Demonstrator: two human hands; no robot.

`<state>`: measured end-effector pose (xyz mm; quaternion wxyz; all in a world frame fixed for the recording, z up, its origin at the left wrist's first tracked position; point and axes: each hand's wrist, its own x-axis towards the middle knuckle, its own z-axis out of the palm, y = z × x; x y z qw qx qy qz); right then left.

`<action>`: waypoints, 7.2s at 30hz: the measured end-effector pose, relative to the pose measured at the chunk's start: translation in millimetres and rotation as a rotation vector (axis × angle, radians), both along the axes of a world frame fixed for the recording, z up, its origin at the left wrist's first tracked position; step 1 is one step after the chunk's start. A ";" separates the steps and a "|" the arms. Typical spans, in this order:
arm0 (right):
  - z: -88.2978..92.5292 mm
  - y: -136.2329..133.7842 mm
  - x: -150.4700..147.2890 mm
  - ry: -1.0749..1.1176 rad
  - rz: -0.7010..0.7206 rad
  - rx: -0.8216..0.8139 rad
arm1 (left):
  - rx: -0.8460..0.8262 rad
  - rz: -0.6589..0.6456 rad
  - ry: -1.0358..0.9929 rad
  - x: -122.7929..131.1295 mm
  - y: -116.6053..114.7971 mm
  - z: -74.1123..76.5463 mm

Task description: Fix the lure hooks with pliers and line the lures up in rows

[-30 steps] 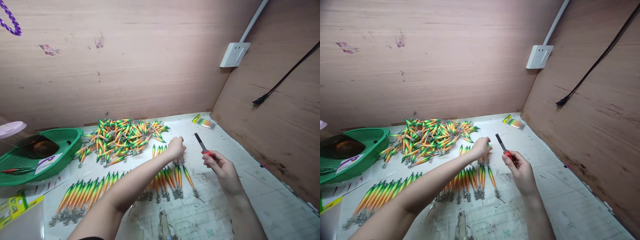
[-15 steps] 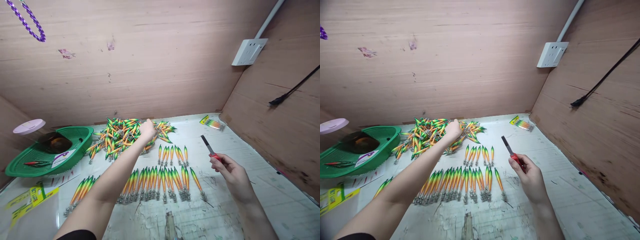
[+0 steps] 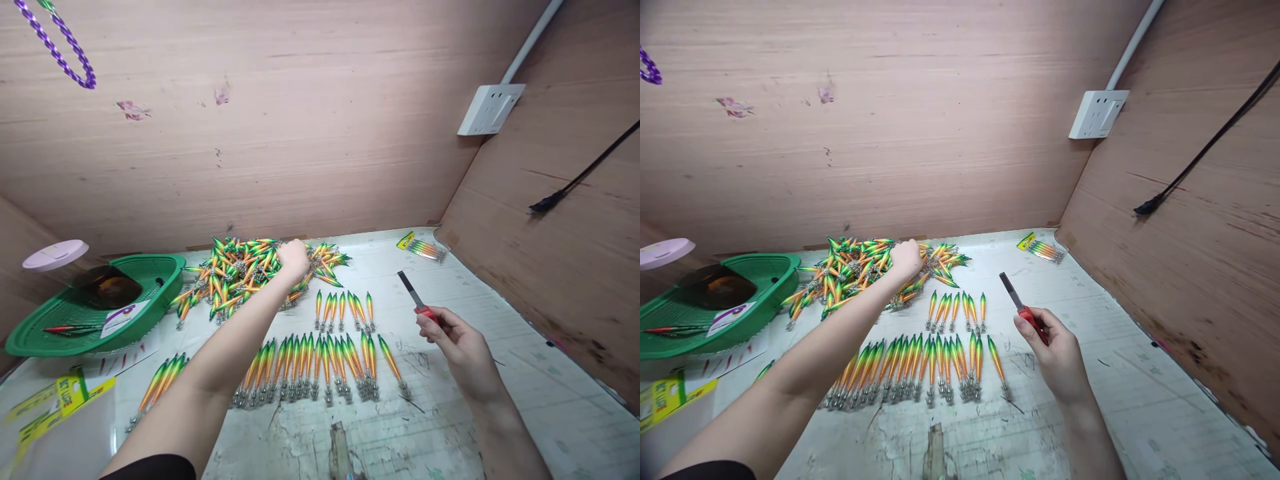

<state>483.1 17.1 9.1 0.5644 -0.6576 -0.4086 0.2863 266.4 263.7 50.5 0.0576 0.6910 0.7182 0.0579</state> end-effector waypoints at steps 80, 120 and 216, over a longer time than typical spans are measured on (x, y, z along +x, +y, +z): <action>2.4 -3.4 -5.4 -0.085 0.321 0.015 | -0.166 -0.280 0.063 6.8 -92.9 -25.3; 9.6 -2.9 -9.7 -0.158 0.289 0.013 | -0.031 -0.270 -1.057 -49.5 -82.3 7.5; 3.3 -2.8 -8.2 -0.241 0.245 0.013 | 0.409 -0.145 -1.493 -67.2 -24.2 4.6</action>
